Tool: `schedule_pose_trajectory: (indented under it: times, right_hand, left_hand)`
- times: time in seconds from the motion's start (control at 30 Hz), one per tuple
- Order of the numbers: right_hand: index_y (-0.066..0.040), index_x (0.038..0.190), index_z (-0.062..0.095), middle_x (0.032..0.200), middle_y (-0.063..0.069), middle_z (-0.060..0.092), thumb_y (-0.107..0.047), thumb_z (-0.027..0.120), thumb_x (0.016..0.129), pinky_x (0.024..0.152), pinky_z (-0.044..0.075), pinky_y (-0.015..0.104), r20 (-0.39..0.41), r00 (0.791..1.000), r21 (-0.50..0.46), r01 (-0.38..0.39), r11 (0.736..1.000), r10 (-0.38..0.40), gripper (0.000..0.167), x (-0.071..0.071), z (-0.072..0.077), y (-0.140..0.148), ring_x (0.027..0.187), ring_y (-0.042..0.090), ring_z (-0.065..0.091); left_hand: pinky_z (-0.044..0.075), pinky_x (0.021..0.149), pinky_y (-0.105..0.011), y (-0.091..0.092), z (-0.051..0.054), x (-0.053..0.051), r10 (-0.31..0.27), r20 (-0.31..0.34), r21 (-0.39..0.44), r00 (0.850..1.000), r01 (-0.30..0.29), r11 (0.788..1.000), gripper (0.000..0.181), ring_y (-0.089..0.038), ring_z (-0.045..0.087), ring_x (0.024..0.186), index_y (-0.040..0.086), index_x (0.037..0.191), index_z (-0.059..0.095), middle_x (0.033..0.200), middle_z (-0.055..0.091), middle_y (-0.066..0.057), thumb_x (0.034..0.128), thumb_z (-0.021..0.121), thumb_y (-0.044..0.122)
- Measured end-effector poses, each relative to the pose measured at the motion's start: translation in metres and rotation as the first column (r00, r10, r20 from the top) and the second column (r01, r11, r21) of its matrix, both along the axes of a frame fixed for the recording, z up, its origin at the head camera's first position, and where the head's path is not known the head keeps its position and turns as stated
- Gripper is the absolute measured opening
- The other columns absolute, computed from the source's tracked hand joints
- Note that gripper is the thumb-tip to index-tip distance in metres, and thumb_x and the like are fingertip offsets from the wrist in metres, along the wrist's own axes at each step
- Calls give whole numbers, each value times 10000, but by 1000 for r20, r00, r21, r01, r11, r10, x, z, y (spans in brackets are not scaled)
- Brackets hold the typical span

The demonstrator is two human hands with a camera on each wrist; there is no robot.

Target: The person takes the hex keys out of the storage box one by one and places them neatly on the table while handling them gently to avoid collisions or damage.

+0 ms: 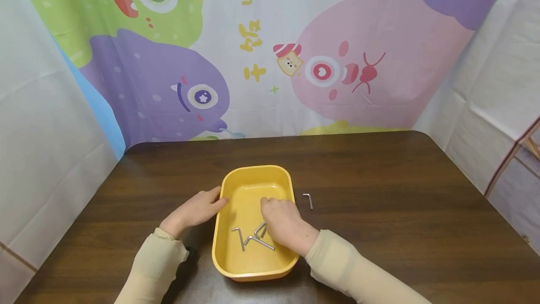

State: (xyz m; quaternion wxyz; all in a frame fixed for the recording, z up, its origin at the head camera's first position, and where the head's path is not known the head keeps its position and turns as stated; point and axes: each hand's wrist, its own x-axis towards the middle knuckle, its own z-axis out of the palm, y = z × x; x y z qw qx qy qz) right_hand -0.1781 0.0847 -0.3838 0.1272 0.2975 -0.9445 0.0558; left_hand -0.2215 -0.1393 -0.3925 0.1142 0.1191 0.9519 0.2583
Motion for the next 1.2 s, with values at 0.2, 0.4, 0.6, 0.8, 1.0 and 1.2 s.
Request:
schedule_pose_trajectory:
  times: [0.2,0.4,0.6,0.8,1.0,1.2]
  right_hand:
    - [-72,689,505,609,23,467,25,553,657,439,362,318,7,1000,-76,5,997,-5,113,0,1,0,500,168,437]
    - [-89,700,550,643,6,505,14,573,645,468,384,316,78,996,-134,57,989,-46,119,0,6,-1,528,166,465]
    - [-119,715,535,647,-30,498,-45,611,648,467,364,288,41,998,-107,57,993,-53,125,1,6,-1,521,140,454]
    - [-159,699,513,644,-65,477,-46,572,608,455,332,266,12,997,-149,75,986,-74,157,2,9,-1,505,113,417]
    - [-173,684,483,629,-75,455,-64,563,610,450,318,266,-27,995,-198,90,976,-97,153,2,12,1,485,116,397]
    - [-168,706,494,615,-94,439,-94,576,653,467,328,267,-6,994,-253,106,962,-111,123,2,16,4,495,106,393]
  left_hand:
    - [425,707,-337,0,2,1,2,4,1,1000,-2,1000,336,-156,524,723,108,1106,524,831,591,-21,904,453,367]
    - [422,702,-333,0,2,1,3,-5,2,1000,-3,1000,329,-154,522,722,116,1094,527,830,590,-20,901,453,371]
    - [413,691,-330,0,1,0,3,4,6,1000,-3,1000,322,-157,522,718,115,1096,526,829,587,-25,905,454,364]
    - [416,693,-329,0,0,0,1,-5,5,1000,-1,1000,318,-154,520,718,119,1084,529,821,583,-20,902,455,369]
    - [421,704,-334,0,0,0,4,-1,3,1000,-4,1000,321,-154,520,726,120,1091,530,829,588,-17,902,457,369]
    - [434,735,-347,0,1,0,6,7,6,1000,-6,1000,350,-150,528,746,113,1131,526,863,600,-16,903,455,370]
